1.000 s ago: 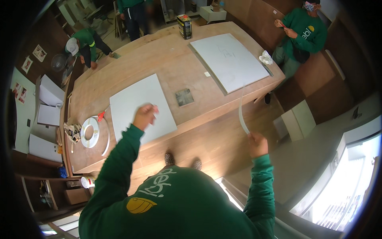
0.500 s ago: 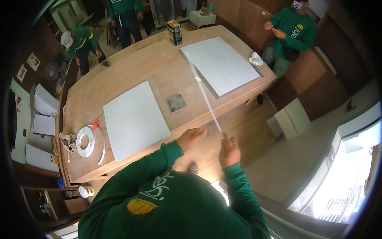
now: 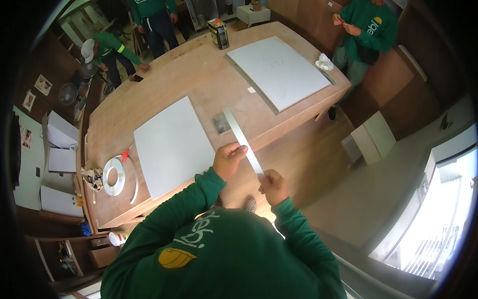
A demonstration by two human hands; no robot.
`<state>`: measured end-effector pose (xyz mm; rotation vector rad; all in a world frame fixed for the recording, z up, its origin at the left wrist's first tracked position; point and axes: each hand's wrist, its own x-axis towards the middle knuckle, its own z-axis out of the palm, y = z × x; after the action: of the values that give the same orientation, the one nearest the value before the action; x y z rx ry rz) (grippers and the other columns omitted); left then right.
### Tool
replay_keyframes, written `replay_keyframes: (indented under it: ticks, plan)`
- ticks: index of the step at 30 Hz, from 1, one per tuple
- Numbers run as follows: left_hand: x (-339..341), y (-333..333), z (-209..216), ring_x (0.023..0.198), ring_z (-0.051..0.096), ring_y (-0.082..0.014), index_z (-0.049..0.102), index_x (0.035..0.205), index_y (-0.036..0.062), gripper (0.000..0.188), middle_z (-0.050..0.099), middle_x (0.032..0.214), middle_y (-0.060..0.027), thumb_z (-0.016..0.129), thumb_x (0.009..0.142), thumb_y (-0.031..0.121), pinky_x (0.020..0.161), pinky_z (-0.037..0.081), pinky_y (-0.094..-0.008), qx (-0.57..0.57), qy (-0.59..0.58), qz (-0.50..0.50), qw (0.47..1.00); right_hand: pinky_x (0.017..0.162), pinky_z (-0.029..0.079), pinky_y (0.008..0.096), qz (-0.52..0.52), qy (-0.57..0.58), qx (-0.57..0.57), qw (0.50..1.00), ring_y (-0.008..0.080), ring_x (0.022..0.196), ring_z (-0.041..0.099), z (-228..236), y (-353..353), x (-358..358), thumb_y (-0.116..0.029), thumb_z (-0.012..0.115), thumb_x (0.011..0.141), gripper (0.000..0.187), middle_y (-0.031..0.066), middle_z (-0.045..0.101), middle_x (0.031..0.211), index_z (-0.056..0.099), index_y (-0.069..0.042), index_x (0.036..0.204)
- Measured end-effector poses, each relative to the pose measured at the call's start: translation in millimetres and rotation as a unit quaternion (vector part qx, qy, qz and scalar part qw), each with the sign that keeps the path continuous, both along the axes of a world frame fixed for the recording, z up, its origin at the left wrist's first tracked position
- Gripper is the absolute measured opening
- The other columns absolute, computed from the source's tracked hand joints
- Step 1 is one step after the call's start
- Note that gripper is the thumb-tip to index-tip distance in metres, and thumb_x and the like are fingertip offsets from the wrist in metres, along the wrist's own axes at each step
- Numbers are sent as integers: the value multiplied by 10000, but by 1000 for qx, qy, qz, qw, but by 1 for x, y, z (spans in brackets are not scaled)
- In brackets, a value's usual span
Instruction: The person peels and cuts pieces of adhesive tape using scissors, then applies the tape along the edges of white square boards on a large production table.
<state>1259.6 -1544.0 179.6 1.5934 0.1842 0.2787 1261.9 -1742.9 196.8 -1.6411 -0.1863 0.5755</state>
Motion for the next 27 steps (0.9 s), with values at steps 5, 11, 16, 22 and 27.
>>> replay_keyframes:
  ticks: [5, 11, 16, 22, 27]
  plan:
    - [4, 10, 24, 743, 540, -85, 682, 923, 2, 214, 620, 779, -37, 618, 913, 206, 684, 448, -269, 56, 22, 47, 997, 572, 446, 254, 26, 39, 47, 998, 100, 612, 535, -18, -10, -2, -126, 621, 918, 123, 21, 563, 671, 614, -10, 878]
    - [52, 85, 59, 709, 512, -73, 657, 826, 51, 130, 609, 779, 19, 687, 867, 171, 678, 402, -222, -114, -17, 250, 961, 620, 453, 257, 48, 25, 9, 998, 110, 636, 540, -45, -44, 0, -118, 623, 916, 128, 14, 553, 680, 618, -25, 828]
    - [66, 160, 118, 1114, 562, -257, 567, 1167, -2, 359, 621, 1150, -128, 669, 856, 145, 983, 418, -361, 57, -155, 337, 927, 629, 476, 303, -64, 75, 91, 991, 165, 631, 581, -57, -88, 0, -127, 599, 912, 166, 81, 592, 667, 591, -9, 795]
    - [-7, -12, 328, 1118, 550, -297, 678, 852, 91, 206, 656, 960, -74, 729, 722, 243, 1113, 202, -592, 655, -232, -183, 696, 588, 457, 285, -292, 86, 116, 946, 165, 611, 578, -76, -135, -4, -121, 576, 924, 149, 60, 577, 681, 576, -35, 803]
    - [-50, -72, 366, 1010, 558, -325, 661, 784, 83, 173, 644, 883, -103, 670, 764, 254, 1007, 266, -584, 710, -251, -250, 609, 534, 469, 277, -307, 162, 151, 926, 156, 617, 579, -103, -133, 4, -79, 570, 922, 62, 41, 545, 664, 592, -54, 869]
